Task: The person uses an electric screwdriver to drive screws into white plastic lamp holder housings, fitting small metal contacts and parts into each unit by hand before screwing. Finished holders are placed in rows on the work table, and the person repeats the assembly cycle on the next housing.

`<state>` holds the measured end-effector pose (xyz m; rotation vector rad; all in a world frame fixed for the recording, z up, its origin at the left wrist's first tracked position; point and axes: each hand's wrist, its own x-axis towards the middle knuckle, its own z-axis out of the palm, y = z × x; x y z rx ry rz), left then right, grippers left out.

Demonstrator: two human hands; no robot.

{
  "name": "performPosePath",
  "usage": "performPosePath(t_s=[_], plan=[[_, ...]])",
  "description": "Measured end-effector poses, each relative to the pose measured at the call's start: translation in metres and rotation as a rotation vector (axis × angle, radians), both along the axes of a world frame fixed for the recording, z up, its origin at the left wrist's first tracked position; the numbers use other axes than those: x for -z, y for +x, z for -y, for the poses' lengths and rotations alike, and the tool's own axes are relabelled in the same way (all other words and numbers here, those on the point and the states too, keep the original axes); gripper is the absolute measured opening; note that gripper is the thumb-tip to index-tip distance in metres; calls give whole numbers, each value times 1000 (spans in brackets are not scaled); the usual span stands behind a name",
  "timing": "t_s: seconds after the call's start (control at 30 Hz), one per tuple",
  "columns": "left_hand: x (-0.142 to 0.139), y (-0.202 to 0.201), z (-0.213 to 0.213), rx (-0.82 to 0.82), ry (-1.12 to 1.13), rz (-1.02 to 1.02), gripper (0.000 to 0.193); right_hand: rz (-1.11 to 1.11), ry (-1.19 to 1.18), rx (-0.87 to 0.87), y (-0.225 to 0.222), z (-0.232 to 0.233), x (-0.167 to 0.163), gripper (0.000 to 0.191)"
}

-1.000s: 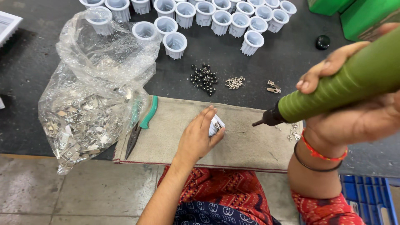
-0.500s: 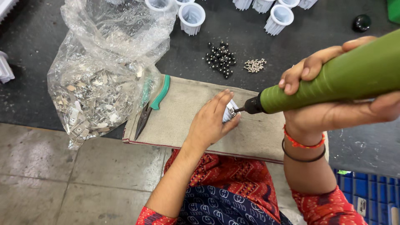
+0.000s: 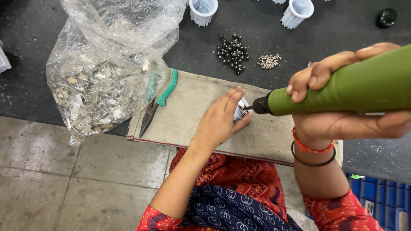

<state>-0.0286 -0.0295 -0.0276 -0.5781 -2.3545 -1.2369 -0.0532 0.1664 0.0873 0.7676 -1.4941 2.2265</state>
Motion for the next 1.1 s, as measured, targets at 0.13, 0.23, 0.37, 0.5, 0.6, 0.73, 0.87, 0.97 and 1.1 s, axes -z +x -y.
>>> performPosePath(t_s=[0.13, 0.23, 0.37, 0.5, 0.6, 0.73, 0.87, 0.97, 1.1], plan=[[2, -1, -1, -9, -10, -24, 59, 17, 14, -55, -3, -1, -3, 84], [2, -1, 0, 7, 10, -15, 60, 31, 67, -113, -10, -3, -15, 82], [0, 0, 1, 5, 3, 27, 62, -7, 88, -157, -17, 0, -33, 81], [-3, 1, 1, -8, 30, 18, 61, -60, 140, -22, -11, 9, -41, 56], [-6, 2, 1, -14, 52, 8, 61, -16, 260, 95, -4, 8, -36, 42], [-7, 1, 2, -14, 42, -15, 62, 32, 495, 114, 8, 1, -8, 30], [-5, -1, 3, 4, 31, -42, 67, 216, 556, 68, 11, 13, 42, 44], [-3, -1, 5, 36, 15, -110, 81, 215, 744, 200, 19, 24, 70, 43], [-3, 1, 3, 25, 45, 46, 87, 205, 789, 268, 20, 26, 76, 33]])
